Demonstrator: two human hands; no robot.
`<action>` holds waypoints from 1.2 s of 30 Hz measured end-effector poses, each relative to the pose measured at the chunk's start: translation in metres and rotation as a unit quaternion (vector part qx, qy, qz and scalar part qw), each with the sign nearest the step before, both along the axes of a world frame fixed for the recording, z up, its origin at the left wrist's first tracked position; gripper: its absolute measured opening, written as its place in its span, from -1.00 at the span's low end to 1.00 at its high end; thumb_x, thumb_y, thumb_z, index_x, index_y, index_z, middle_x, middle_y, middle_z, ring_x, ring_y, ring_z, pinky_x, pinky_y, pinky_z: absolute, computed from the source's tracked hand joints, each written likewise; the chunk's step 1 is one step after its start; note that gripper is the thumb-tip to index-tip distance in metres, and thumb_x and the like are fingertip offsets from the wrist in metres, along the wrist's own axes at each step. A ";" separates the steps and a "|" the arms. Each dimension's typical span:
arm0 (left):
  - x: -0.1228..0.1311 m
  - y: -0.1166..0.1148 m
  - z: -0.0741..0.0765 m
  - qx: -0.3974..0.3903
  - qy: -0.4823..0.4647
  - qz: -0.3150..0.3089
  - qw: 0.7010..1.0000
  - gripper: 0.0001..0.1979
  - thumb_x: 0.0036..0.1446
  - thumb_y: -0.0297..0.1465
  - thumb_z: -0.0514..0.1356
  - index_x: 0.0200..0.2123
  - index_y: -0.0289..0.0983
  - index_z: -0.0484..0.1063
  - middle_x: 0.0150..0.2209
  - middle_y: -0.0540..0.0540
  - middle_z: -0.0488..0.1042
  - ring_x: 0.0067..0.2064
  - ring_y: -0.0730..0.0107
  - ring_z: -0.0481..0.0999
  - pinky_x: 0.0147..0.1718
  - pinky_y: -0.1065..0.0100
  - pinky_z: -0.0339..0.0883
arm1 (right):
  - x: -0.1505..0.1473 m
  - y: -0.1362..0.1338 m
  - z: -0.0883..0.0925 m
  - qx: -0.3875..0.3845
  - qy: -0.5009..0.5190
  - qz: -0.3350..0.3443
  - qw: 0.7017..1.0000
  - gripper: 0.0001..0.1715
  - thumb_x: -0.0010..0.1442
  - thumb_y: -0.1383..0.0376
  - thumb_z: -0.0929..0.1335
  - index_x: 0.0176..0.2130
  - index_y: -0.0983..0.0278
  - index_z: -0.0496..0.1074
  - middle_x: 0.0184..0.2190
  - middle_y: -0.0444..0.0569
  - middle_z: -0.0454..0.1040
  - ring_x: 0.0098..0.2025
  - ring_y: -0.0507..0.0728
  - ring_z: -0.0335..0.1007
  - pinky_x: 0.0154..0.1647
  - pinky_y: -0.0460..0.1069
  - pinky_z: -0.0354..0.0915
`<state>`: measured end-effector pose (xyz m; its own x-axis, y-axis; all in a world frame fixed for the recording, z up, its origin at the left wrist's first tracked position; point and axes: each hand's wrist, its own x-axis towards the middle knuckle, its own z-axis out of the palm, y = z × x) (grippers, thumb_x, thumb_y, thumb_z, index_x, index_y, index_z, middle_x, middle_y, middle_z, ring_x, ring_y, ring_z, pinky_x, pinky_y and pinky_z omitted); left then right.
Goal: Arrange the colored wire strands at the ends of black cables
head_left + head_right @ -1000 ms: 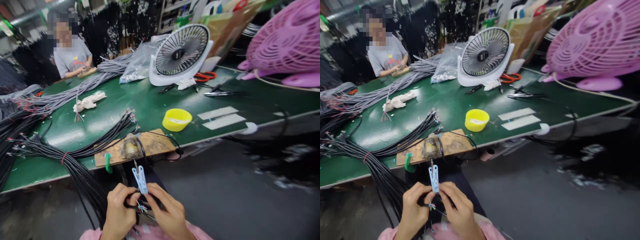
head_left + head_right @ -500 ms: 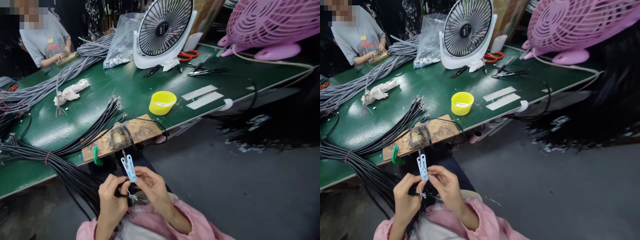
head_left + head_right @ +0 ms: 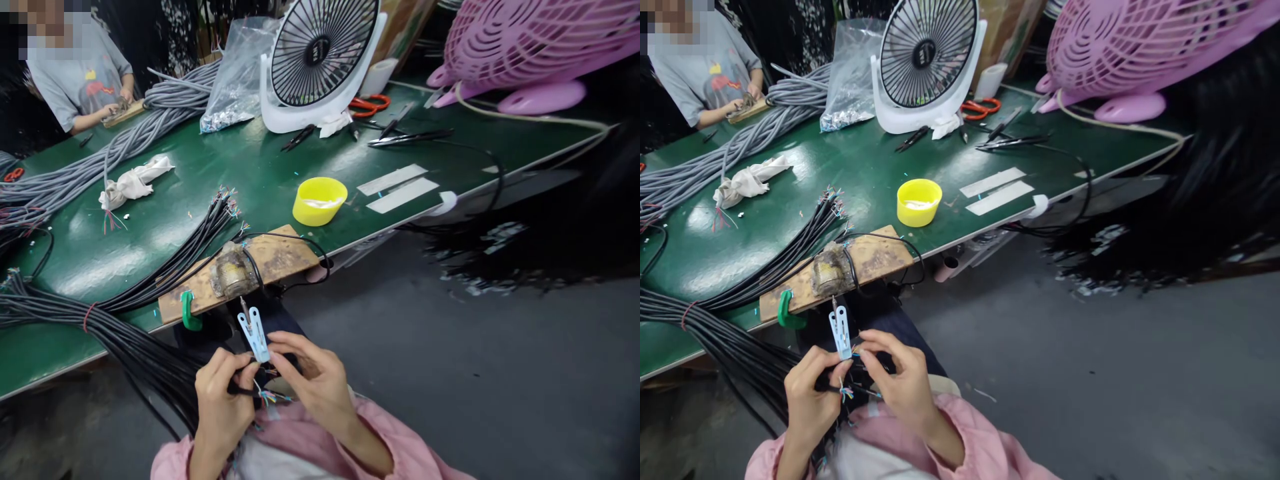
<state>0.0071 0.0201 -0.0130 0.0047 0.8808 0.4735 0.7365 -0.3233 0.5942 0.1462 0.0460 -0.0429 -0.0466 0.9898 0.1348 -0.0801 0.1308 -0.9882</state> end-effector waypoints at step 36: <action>-0.011 -0.004 0.007 -0.052 -0.036 -0.043 0.997 -0.82 0.25 -0.42 0.11 -0.38 -0.28 0.45 -0.53 -0.01 0.45 -0.54 0.51 0.42 -0.57 0.53 0.24 | -0.001 0.018 0.009 0.004 0.150 0.130 0.980 -0.78 0.06 0.47 0.42 -0.29 0.21 0.58 -0.46 -0.11 0.59 -0.40 0.02 0.55 -0.33 -0.21 0.43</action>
